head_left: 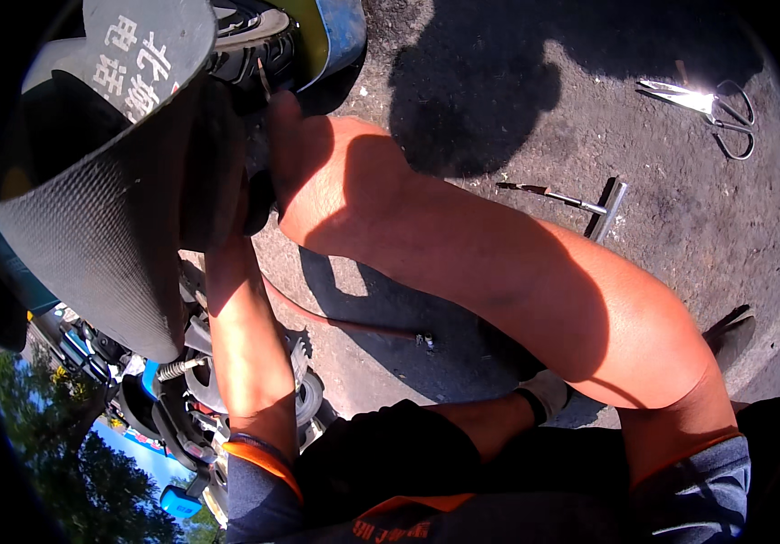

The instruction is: The person uses a hand tool to manipulate the rim and rubber of a motorcycle tire while another person uses pliers to assist with the repair.

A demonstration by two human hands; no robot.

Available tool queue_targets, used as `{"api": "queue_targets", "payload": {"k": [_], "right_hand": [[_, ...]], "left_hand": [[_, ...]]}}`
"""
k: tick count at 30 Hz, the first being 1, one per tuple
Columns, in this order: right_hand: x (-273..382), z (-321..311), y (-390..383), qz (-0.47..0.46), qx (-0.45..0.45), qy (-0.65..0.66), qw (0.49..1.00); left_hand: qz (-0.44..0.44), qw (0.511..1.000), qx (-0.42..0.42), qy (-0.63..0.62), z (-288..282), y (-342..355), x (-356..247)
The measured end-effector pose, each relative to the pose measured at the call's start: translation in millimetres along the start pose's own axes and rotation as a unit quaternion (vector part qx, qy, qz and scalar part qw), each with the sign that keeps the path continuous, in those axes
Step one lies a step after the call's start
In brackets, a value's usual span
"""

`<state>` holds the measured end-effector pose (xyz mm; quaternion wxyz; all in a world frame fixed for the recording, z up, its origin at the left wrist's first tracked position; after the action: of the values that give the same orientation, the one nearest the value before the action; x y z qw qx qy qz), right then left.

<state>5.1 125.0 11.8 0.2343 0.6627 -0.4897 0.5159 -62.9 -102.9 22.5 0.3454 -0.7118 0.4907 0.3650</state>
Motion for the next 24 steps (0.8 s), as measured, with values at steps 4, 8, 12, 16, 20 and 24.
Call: {"api": "queue_targets", "payload": {"k": [4,8,12,16,20,24], "right_hand": [[-23,11,6,0.044,-0.042,-0.066,0.996],[-40,17,8,0.099,-0.078,-0.017,0.992],[-58,-27,-13,0.006,-0.056,-0.034,0.998],[-31,-82,-19,-0.016,0.134,-0.118,0.984],[-37,-120,3,-0.239,0.042,-0.205,0.948],[-46,-159,-2,-0.238,0.063,-0.054,0.968]], "left_hand": [[0.117,0.927,0.129,0.332,65,-11,-63],[0.173,0.908,0.144,0.354,82,-17,-65],[0.199,0.94,0.085,0.265,77,-8,-62],[0.19,0.947,0.056,0.252,46,-7,-55],[0.195,0.954,0.056,0.223,55,-2,-55],[0.191,0.959,0.06,0.201,57,-2,-51]]}}
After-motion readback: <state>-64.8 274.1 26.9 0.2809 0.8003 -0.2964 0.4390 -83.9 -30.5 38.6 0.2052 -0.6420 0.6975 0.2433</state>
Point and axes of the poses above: each hand's wrist, its own y-axis towards the middle knuckle, its own z-axis out of the palm, x = y × z, the point moved 7 cm from there along y, towards the middle knuckle, and after that the axes turned 5 degrees about -y, right-handed, at the moved point
